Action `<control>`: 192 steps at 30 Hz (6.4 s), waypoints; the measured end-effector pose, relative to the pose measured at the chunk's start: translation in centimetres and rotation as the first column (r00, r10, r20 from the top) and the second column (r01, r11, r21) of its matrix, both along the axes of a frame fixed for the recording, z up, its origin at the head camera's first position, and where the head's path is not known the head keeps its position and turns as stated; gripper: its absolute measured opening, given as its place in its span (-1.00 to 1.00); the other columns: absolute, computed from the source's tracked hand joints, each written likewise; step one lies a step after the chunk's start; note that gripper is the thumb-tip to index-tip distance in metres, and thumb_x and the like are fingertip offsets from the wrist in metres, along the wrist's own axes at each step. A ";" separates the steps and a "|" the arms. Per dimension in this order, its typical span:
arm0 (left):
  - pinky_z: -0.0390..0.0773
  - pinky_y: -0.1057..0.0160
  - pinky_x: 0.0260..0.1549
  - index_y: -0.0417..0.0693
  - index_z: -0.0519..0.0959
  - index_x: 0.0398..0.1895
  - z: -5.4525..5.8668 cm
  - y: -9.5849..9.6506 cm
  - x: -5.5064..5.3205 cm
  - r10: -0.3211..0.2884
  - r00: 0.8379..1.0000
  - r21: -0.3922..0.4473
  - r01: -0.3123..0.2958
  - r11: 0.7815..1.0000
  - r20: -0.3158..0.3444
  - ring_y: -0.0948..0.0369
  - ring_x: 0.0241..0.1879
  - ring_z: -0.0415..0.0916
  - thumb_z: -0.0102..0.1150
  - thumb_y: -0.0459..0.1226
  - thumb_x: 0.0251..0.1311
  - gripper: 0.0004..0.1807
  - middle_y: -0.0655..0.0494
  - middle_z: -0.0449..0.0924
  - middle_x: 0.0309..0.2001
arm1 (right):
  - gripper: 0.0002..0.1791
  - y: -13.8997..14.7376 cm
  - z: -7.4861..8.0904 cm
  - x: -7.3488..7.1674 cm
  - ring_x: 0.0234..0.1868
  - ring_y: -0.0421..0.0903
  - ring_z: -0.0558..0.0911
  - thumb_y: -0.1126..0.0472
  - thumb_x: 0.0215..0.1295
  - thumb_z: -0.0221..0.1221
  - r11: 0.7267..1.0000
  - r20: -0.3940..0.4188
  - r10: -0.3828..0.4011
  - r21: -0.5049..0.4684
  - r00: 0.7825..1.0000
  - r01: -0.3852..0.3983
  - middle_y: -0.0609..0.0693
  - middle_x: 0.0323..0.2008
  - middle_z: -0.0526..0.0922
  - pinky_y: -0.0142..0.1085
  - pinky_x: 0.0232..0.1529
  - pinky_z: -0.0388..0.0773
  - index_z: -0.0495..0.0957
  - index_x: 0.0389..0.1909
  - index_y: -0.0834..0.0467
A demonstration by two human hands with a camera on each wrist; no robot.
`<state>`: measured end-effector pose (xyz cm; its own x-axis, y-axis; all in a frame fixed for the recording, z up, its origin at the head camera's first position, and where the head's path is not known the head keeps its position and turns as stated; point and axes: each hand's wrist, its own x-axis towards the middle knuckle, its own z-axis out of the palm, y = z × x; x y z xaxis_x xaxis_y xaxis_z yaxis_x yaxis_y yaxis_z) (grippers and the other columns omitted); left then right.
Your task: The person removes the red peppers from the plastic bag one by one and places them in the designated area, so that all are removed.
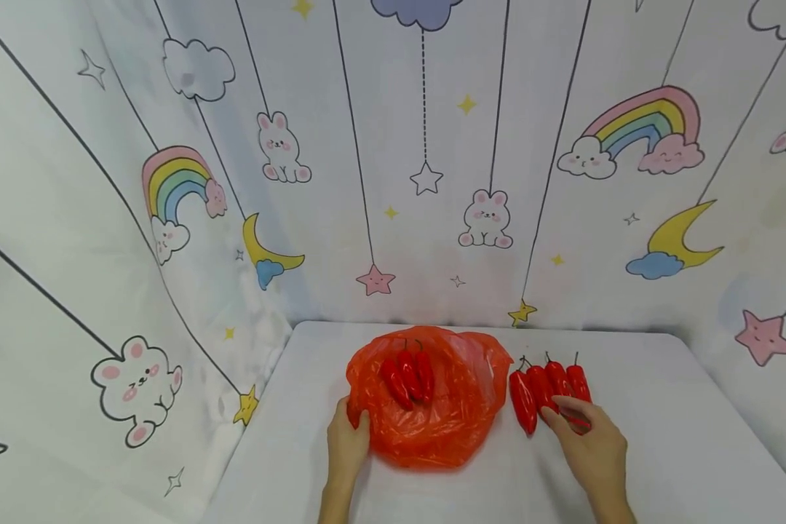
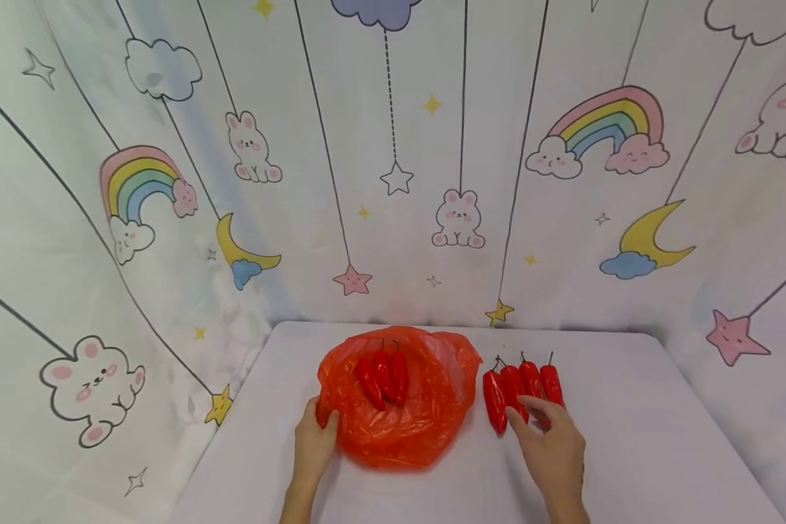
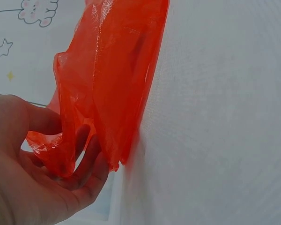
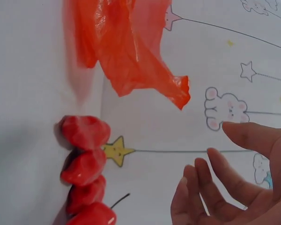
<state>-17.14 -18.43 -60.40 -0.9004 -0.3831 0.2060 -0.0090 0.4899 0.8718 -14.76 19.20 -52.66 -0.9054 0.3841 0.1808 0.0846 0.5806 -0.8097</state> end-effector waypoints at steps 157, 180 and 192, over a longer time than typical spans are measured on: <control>0.55 -0.19 0.24 -0.24 0.49 0.30 -0.6 0.1 -0.4 -0.018 1.000 0.008 0.018 1.000 -0.004 -0.08 0.20 0.61 0.23 -0.37 0.38 -0.56 -0.12 0.66 0.18 | -0.47 -12.2 -3.7 -5.8 -0.22 -0.11 0.69 0.08 0.26 0.46 0.906 0.166 0.417 -0.148 0.894 -0.396 -0.03 -0.22 0.74 -0.18 -0.13 0.77 0.66 0.18 0.24; 0.52 -0.24 0.25 -0.31 0.48 0.27 -0.2 0.2 -0.2 -0.015 1.000 -0.011 0.014 1.000 -0.010 -0.16 0.22 0.59 0.24 -0.40 0.36 -0.56 -0.21 0.65 0.17 | -0.44 -10.2 -2.6 -3.3 -0.16 -0.08 0.66 0.03 0.27 0.46 0.935 0.189 0.336 -0.184 0.923 -0.303 -0.02 -0.17 0.74 -0.23 -0.15 0.76 0.65 0.21 0.21; 0.52 -0.23 0.25 -0.33 0.48 0.27 0.0 0.3 -0.2 -0.014 1.000 -0.015 0.013 1.000 -0.008 -0.17 0.22 0.59 0.24 -0.40 0.36 -0.56 -0.23 0.65 0.18 | -0.40 -8.5 -2.9 -2.2 -0.15 -0.09 0.67 -0.02 0.28 0.44 0.938 0.176 0.317 -0.205 0.932 -0.281 -0.01 -0.12 0.76 -0.26 -0.16 0.76 0.63 0.24 0.22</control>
<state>-17.36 -18.18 -60.43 -0.9037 -0.3678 0.2191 0.0049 0.5028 0.8644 -16.94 10.69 -55.60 -0.9931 0.0985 -0.0641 0.1023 0.4565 -0.8838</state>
